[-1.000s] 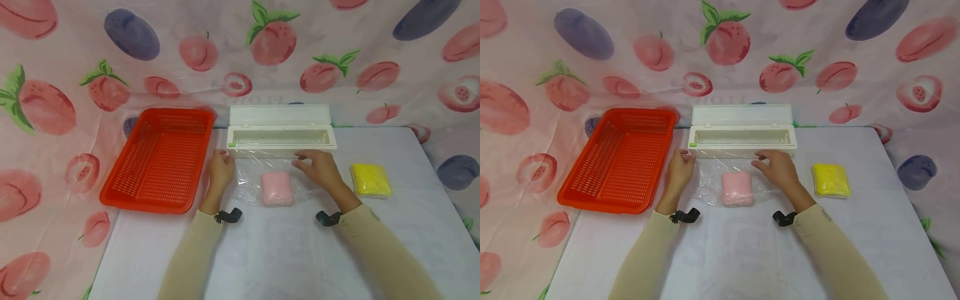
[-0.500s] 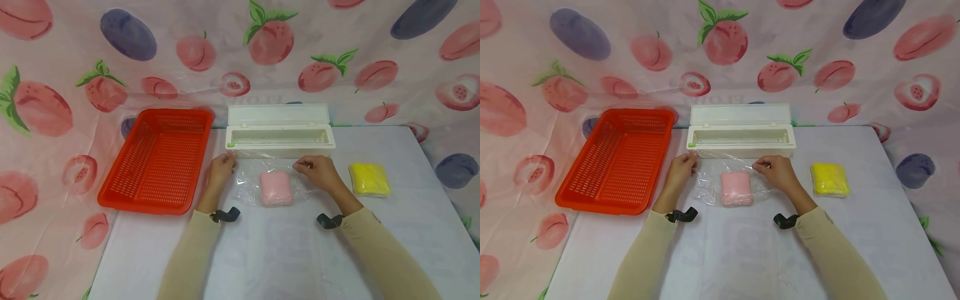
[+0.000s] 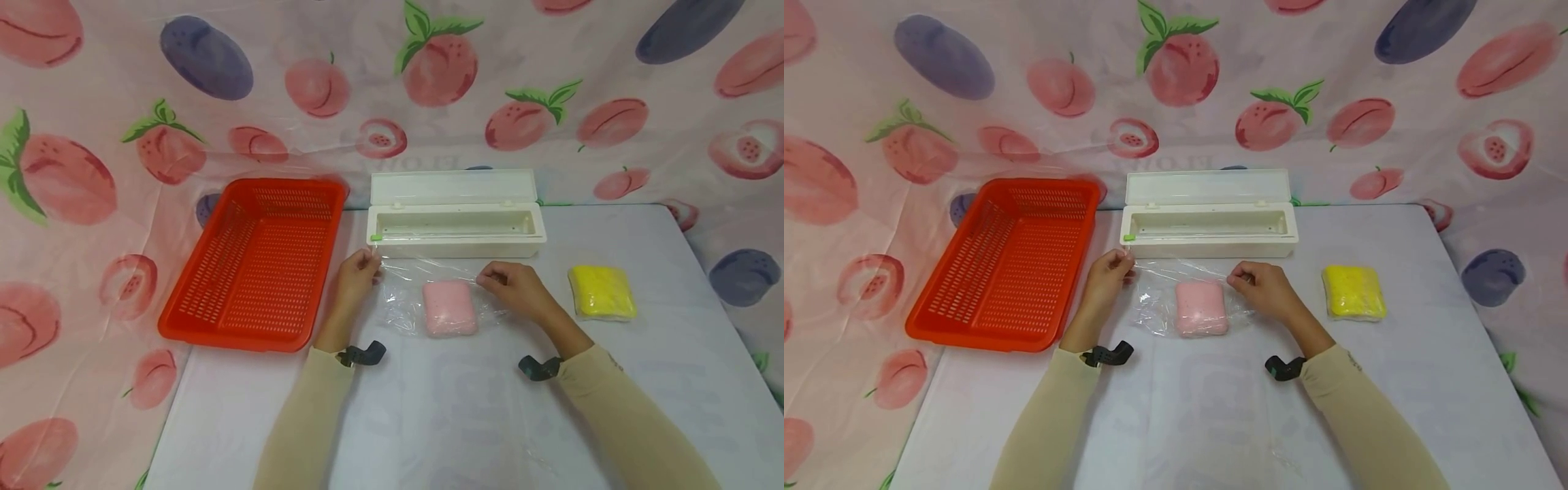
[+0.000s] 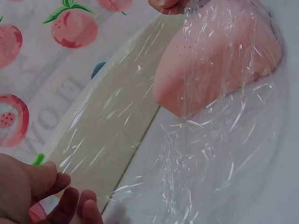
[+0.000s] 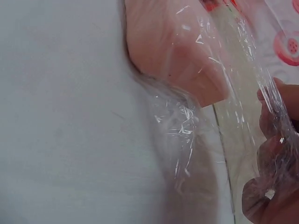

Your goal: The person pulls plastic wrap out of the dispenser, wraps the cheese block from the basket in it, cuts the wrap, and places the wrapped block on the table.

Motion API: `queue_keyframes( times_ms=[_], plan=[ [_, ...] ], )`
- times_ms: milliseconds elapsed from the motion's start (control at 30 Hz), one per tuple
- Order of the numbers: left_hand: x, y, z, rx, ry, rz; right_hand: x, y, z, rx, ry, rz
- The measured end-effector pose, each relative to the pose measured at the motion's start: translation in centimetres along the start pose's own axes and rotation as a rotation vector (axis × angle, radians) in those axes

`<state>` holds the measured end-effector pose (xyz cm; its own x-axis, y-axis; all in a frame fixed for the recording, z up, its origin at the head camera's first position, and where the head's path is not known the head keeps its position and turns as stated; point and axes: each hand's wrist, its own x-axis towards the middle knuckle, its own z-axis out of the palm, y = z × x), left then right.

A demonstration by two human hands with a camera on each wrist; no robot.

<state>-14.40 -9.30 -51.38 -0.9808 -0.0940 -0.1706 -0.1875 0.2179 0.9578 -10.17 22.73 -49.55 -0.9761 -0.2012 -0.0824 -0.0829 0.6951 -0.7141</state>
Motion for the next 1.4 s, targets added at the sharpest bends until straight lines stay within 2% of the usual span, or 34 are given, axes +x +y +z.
queue_keyframes(
  times_ms=[233, 467, 533, 633, 733, 833, 933, 1000, 1100, 1200, 1300, 1400],
  plan=[
    [0.3, -1.0, -0.1, 0.064, -0.032, 0.144, -0.3, 0.5, 0.6, -0.011, 0.002, 0.007],
    [0.0, -1.4, -0.4, 0.093, -0.07, 0.157, -0.5, 0.9, 0.8, -0.024, 0.018, -0.027],
    [-0.1, -1.5, -0.6, 0.152, -0.11, 0.182, -0.5, 1.0, 0.6, -0.023, 0.012, -0.025],
    [-0.4, -1.7, -1.0, 0.277, -0.203, 0.239, -0.5, 1.2, 0.3, -0.018, 0.011, -0.005],
    [-0.9, -1.5, -1.5, 0.374, -0.248, 0.273, -0.6, 1.2, 0.1, -0.008, 0.015, 0.007],
    [-1.6, -1.0, -2.0, 0.379, -0.207, 0.268, -0.8, 1.3, 0.1, -0.007, 0.03, -0.016],
    [-2.6, -0.5, -2.4, 0.365, -0.156, 0.273, -1.0, 1.3, 0.1, -0.022, 0.067, -0.08],
    [-3.3, -0.3, -2.7, 0.369, -0.128, 0.295, -1.3, 1.3, 0.0, -0.04, 0.098, -0.127],
    [-4.3, -0.4, -3.0, 0.405, -0.099, 0.361, -1.6, 1.5, 0.0, -0.079, 0.134, -0.195],
    [-5.1, -0.6, -3.1, 0.52, -0.064, 0.478, -2.0, 1.8, -0.2, -0.131, 0.152, -0.263],
    [-5.8, -0.9, -3.3, 0.648, -0.03, 0.588, -2.4, 2.2, -0.3, -0.237, 0.165, -0.343],
    [-6.3, -1.3, -3.3, 0.778, -0.019, 0.626, -2.6, 2.6, -0.3, -0.338, 0.185, -0.441]
  ],
)
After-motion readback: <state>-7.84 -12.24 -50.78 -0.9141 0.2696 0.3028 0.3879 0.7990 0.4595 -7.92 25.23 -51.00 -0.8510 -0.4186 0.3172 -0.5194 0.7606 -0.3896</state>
